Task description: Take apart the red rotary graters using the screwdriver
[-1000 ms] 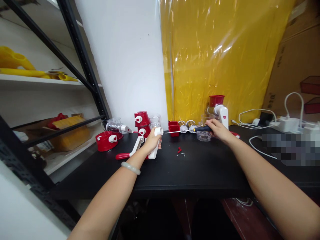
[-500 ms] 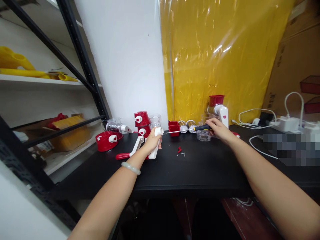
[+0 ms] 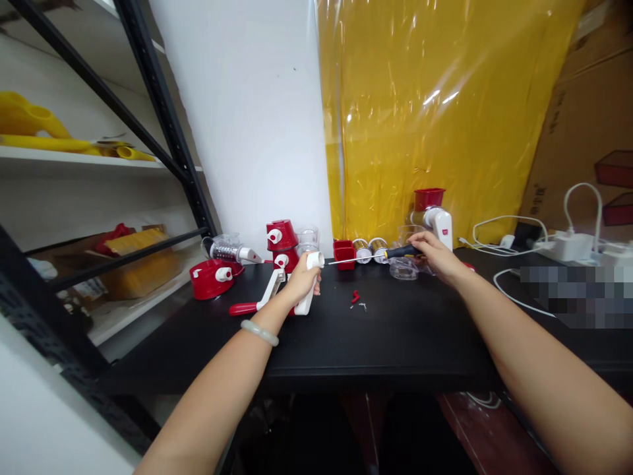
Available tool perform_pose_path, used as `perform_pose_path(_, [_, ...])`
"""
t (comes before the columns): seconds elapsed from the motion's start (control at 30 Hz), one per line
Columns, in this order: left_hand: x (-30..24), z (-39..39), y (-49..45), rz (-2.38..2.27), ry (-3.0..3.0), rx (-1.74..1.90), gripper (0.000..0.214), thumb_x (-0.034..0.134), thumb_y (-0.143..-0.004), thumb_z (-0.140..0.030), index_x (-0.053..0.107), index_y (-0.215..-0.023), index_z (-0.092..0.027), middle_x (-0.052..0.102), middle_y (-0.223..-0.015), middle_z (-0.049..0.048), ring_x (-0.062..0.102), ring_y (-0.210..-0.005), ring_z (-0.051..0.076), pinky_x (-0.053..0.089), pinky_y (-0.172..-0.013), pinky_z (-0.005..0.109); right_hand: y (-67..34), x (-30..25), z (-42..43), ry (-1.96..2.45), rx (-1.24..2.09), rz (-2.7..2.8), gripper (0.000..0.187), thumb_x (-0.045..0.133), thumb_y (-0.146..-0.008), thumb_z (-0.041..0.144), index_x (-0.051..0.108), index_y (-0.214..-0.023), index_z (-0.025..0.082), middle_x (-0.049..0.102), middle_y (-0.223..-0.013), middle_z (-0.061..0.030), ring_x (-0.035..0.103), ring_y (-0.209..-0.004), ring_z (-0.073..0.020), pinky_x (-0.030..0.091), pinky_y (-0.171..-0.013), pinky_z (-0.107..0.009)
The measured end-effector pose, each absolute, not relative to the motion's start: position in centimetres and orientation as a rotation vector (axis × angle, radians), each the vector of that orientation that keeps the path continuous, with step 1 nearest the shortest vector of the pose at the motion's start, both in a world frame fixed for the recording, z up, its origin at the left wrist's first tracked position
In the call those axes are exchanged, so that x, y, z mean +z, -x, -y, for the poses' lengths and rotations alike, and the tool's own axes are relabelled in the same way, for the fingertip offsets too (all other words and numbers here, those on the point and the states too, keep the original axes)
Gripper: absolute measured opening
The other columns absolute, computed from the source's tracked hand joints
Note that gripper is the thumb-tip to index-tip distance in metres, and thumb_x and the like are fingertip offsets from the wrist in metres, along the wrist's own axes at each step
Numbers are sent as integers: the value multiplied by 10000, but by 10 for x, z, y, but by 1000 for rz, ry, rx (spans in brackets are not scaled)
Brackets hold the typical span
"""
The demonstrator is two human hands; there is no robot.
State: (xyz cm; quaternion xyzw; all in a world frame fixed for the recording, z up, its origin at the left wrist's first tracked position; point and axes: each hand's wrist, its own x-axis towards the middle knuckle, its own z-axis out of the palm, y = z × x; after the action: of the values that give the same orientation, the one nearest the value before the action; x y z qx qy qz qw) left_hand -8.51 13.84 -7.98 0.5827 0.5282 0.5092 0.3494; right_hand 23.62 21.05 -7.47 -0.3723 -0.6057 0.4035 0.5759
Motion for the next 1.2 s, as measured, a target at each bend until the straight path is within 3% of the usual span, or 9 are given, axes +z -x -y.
perform_pose_path(0.13, [-80,-138,85,-1371,-1516,1317,517,490,-730,-164,384,-1231,-237,519,-629,-55,504,-406,106,449,-403,216,-238,-72,-207,695,1110,1364,326,701,-604,265,569,-903,278,569,-859,21,569,-737,-150,482,-578,-262])
perform_pose_path(0.23, [-79,-137,85,-1362,-1509,1323,514,489,-728,-158,386,-1227,-234,515,-624,-56,499,-405,106,444,-401,215,-237,-71,-206,783,1168,1342,263,634,-735,475,551,-866,263,570,-756,3,558,-638,-165,470,-533,-295])
perform_pose_path(0.33, [-78,-136,84,-1360,-1497,1323,532,486,-726,-151,377,-1239,-238,510,-620,-62,493,-397,100,439,-403,209,-235,-73,-209,1017,1012,1446,390,515,-805,635,555,-811,247,489,-567,13,459,-470,-150,389,-441,-288])
perform_pose_path(0.47, [-77,-137,84,-1364,-1492,1317,530,488,-724,-152,378,-1235,-242,514,-625,-62,496,-395,97,440,-406,207,-235,-76,-210,927,881,1442,301,696,-702,482,552,-838,255,534,-731,18,502,-574,-126,427,-476,-250])
perform_pose_path(0.63, [-79,-139,86,-1343,-1506,1325,526,480,-719,-151,379,-1230,-232,517,-625,-55,508,-407,109,440,-397,211,-235,-72,-204,672,1077,1387,408,760,-568,285,545,-914,289,529,-858,18,565,-760,-157,507,-592,-273])
perform_pose_path(0.73, [-79,-140,86,-1336,-1504,1332,527,481,-722,-151,380,-1233,-227,518,-626,-54,500,-403,106,438,-395,212,-234,-72,-205,732,1134,1335,302,714,-677,438,532,-851,272,550,-812,4,570,-716,-167,497,-570,-292])
perform_pose_path(0.87, [-79,-140,87,-1324,-1506,1346,513,484,-727,-156,384,-1224,-226,514,-624,-55,492,-401,105,435,-391,213,-234,-77,-212,1027,1039,1439,441,490,-799,687,534,-791,249,483,-572,6,449,-464,-150,370,-432,-291])
perform_pose_path(1.03, [-80,-141,88,-1335,-1510,1343,519,493,-737,-169,381,-1240,-235,519,-634,-56,504,-408,101,439,-405,208,-235,-76,-209,832,1014,1382,320,742,-671,414,537,-870,269,545,-811,27,512,-596,-114,443,-541,-269])
perform_pose_path(1.2, [-80,-140,87,-1325,-1514,1338,516,487,-727,-158,382,-1226,-235,521,-635,-54,503,-400,106,443,-392,217,-234,-68,-199,577,1197,1324,400,759,-595,228,534,-919,292,575,-873,35,589,-806,-141,503,-680,-282])
